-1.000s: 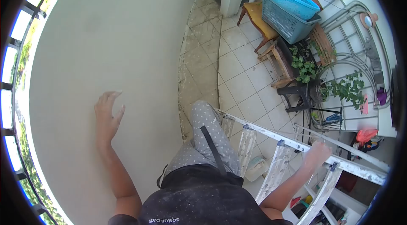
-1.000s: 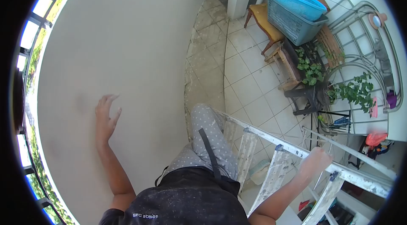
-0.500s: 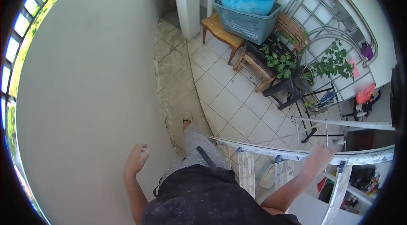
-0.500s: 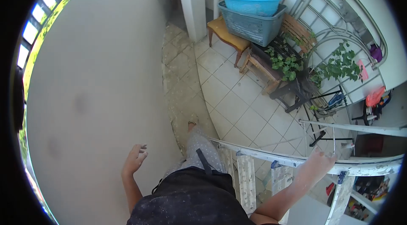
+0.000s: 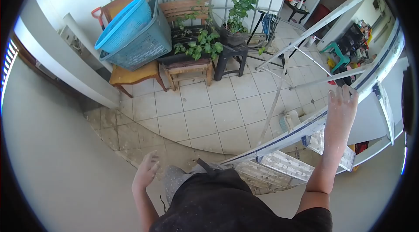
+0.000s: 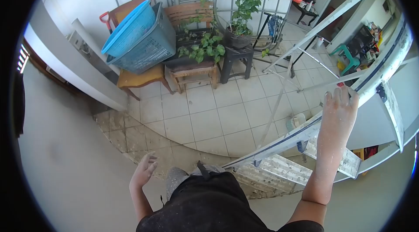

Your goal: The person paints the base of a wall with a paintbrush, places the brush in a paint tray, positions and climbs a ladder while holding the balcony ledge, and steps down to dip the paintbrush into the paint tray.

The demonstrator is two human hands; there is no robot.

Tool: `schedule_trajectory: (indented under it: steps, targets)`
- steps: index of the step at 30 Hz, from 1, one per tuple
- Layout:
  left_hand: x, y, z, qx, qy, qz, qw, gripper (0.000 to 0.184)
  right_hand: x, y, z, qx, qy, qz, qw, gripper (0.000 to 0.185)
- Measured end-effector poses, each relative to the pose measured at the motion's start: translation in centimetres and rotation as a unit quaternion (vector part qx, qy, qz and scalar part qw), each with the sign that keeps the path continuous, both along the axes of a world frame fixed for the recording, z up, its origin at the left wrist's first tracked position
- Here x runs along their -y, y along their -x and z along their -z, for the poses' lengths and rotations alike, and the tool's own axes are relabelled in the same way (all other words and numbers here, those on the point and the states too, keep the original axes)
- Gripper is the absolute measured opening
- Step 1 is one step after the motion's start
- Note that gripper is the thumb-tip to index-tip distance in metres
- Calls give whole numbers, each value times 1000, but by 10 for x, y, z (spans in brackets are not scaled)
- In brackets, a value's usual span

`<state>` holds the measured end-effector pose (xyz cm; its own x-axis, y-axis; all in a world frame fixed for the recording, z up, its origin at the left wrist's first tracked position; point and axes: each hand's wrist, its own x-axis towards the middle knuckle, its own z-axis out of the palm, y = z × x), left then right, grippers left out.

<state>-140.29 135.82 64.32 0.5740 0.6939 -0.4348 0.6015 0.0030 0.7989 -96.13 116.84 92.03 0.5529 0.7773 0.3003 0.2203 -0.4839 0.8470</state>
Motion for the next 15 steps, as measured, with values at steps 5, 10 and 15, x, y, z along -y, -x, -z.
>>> schedule_trajectory:
  steps: [5, 10, 15]
  targets:
    - [-41, -14, 40, -95, 2, 103, 990, 45, -9, 4, 2, -5, -13, 57, 998, 24]
    - [-63, -46, 76, -101, 65, 195, 973, 49, -17, 15, -7, -34, -46, 69, 996, 20]
    - [-99, -105, 112, -69, 67, 356, 930, 47, -27, 18, -3, -4, -42, 127, 991, 23]
